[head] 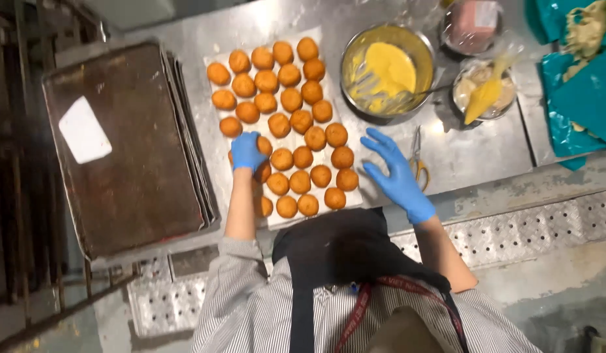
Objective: Poking holes into small round bread buns on a tray using fingers.
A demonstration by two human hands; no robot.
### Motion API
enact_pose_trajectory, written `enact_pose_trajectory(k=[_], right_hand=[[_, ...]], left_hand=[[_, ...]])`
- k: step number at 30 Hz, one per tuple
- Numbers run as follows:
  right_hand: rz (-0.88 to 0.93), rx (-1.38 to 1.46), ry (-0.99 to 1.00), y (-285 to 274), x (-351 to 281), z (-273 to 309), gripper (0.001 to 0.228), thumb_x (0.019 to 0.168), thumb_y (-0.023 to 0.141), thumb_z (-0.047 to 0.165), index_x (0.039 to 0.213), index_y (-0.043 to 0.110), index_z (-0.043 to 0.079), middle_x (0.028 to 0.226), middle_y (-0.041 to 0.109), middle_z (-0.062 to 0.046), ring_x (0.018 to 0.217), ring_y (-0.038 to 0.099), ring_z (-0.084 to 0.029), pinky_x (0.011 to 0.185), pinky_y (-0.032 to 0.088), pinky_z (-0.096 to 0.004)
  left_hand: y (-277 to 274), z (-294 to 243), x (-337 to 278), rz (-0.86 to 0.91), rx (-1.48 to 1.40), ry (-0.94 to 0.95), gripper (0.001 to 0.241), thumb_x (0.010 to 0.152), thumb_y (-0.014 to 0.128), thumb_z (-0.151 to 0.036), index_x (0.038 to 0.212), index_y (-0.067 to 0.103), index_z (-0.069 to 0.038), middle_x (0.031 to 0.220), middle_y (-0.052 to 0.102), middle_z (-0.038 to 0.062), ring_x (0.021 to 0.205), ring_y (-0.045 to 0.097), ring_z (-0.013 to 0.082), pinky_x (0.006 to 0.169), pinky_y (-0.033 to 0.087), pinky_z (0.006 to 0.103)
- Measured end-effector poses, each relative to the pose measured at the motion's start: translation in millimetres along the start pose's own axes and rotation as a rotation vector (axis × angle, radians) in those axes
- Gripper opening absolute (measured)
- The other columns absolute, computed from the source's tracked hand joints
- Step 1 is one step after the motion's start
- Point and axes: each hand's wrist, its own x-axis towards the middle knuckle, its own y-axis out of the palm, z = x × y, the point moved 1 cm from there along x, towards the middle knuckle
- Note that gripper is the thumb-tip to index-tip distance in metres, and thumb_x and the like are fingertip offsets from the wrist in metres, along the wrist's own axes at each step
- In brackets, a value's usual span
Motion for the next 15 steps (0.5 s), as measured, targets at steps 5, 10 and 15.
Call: enact_pose_trajectory(k=[5,10,15], right_hand=[[-0.034,0.074,0.039,25.9,1.9,-5.4,0.047,0.094,0.071,0.013,0.140,0.065,0.016,0.146,0.059,-0.011,0.137,0.055,-0.031,0.113,0.045,-0.045],[-0.035,0.036,-0.018,29.0,17.4,24.1,0.059,0.092,0.073,0.015,0.148,0.055,0.014,0.153,0.050,-0.015,0.138,0.053,-0.035,0.108,0.048,-0.047],[-0.089,0.062,-0.059,19.3,15.4,35.5,0.056,0.092,0.073,0.011,0.146,0.056,0.010,0.154,0.050,-0.017,0.137,0.053,-0.037,0.106,0.050,-0.044]], left_hand=[[-75.5,-107.7,-37.1,-0.359,-0.904,0.130,0.069,0.066,0.088,-0.013,0.130,0.062,-0.010,0.123,0.063,0.020,0.118,0.063,0.0396,0.095,0.054,0.0473],[-164.1,-208.0,-75.4,-0.440,-1.144,0.357,0.074,0.071,0.092,-0.012,0.137,0.060,-0.009,0.133,0.059,0.018,0.128,0.057,0.0404,0.105,0.050,0.0500],[-170.3,-226.0,-80.4,-0.600,-1.069,0.408,0.063,0.076,0.090,-0.008,0.133,0.064,-0.008,0.130,0.061,0.014,0.126,0.062,0.0333,0.106,0.052,0.0404]])
